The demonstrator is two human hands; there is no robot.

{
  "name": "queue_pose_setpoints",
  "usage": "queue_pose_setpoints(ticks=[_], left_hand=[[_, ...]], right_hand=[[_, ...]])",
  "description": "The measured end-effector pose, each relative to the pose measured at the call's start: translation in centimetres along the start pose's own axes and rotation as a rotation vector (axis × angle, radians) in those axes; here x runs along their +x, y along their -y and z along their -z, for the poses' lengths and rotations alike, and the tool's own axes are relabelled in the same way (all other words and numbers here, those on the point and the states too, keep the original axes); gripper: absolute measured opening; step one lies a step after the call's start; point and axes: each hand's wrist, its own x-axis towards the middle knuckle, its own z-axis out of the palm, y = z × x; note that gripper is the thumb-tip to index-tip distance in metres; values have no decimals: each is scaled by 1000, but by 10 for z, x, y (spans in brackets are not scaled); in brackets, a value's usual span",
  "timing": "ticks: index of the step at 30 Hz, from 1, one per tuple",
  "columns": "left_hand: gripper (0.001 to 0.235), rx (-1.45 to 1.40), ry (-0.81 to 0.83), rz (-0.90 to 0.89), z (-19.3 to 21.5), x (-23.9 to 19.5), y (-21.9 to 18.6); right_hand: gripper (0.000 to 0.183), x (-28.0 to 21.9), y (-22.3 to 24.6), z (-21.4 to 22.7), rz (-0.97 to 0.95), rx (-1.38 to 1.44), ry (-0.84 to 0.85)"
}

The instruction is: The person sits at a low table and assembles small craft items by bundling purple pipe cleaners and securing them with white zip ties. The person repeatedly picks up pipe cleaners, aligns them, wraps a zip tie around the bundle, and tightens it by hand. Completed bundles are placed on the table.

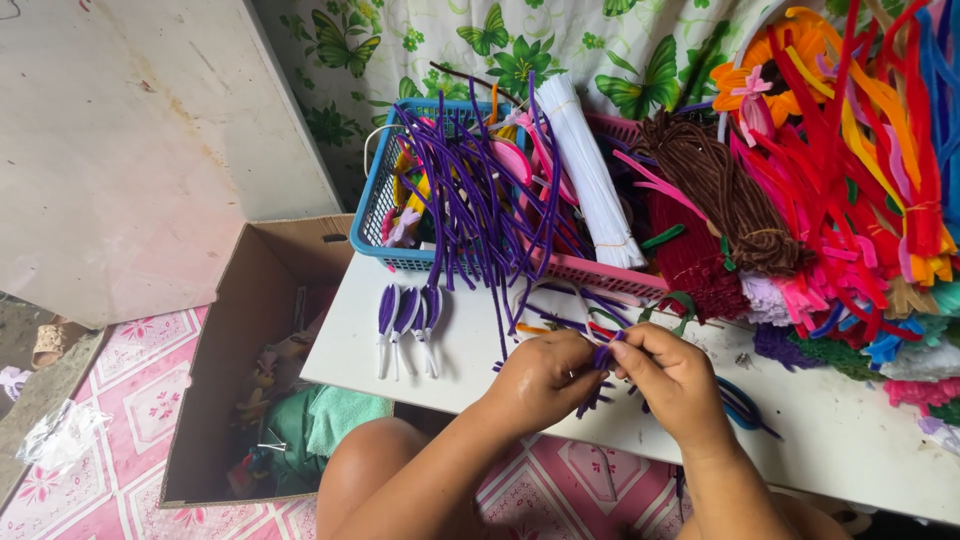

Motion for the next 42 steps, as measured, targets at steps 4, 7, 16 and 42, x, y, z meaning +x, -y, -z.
queue_pose_setpoints(ticks=[4, 7, 16, 42], left_hand=[[14, 165, -10, -45, -11, -5, 7], [10, 186, -1, -16, -11, -6, 11], [8, -657, -272, 542, 23, -2, 36], [5, -765, -285, 522, 19, -3, 33]], right_hand=[[21, 2, 6, -3, 170, -156, -60], [21, 2, 10, -2, 273, -213, -79], [23, -11, -22, 5, -164, -275, 211], [30, -14, -7, 11, 302, -422, -40]])
